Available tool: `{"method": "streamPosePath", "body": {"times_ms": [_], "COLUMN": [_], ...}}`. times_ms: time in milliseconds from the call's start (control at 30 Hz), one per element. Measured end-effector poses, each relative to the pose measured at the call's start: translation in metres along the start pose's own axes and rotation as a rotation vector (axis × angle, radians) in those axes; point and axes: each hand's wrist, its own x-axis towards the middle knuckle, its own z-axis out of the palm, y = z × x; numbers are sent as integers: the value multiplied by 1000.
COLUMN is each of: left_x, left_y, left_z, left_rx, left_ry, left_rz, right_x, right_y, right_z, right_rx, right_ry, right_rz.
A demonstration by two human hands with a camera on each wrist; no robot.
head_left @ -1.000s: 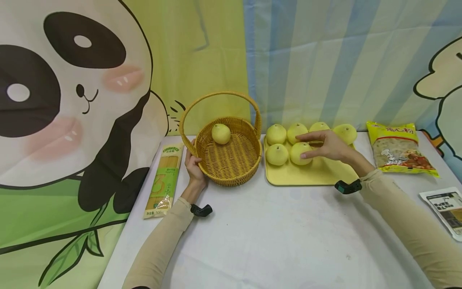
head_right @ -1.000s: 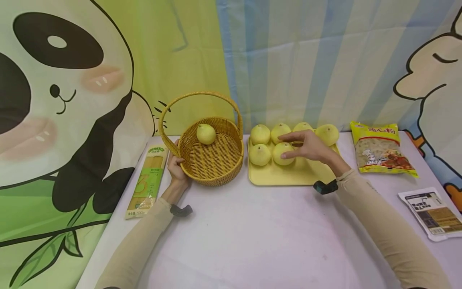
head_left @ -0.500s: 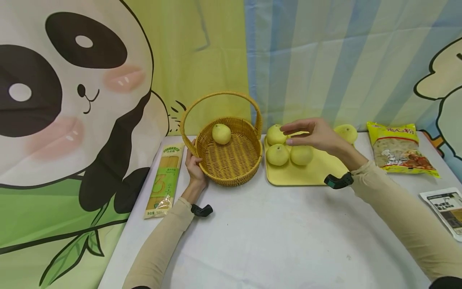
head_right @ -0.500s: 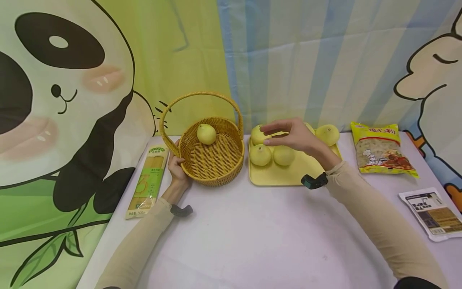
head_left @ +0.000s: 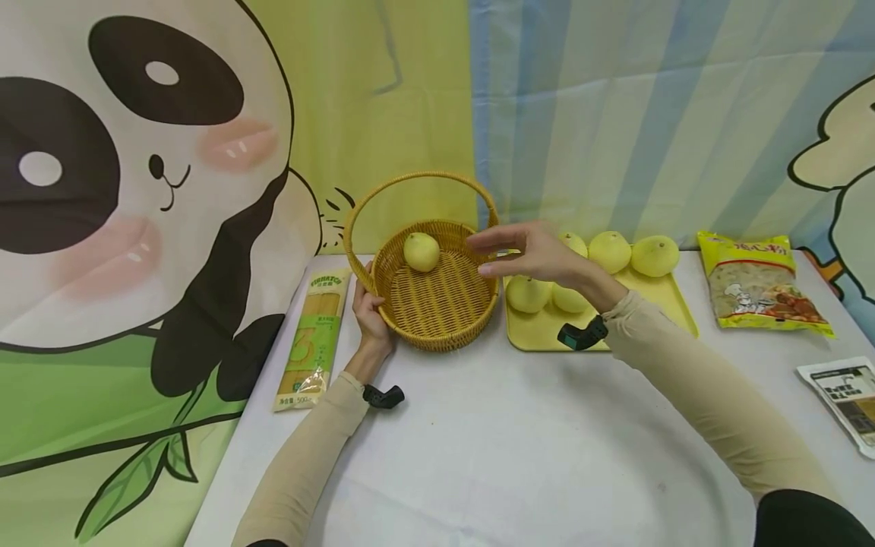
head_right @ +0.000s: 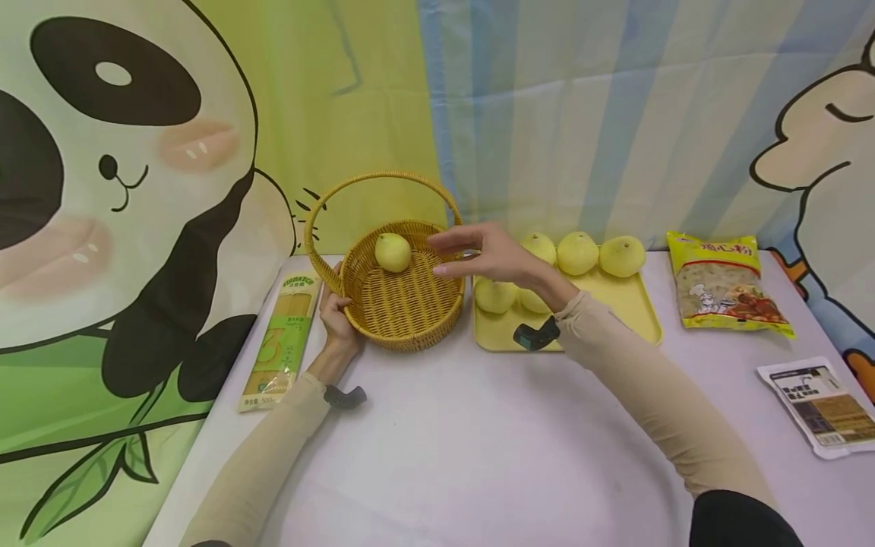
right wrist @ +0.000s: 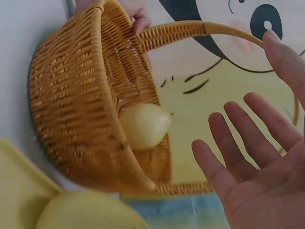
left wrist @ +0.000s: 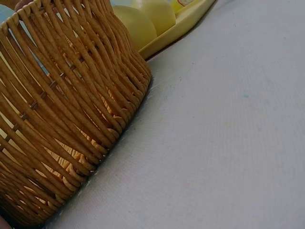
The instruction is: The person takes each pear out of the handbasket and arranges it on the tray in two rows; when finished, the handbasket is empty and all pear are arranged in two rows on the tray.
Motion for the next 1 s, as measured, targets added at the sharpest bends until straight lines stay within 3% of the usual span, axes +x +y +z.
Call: {"method": "streamPosePath", "body": {"times_ms": [233,667,1000], "left_x": [0,1,1], "left_y": [0,1,-1], "left_z": [-1,-3,-1], "left_rx": [19,11,-3], "left_ry": [-4,-7,-10], "left_rz": [-16,-10,-17], "right_x": [27,72,95], "right_y": [5,15,27], "right_z": [18,37,45], "right_rx": [6,47,66], "right_ry": [-36,44,100], "right_rz": [-14,44,179]}}
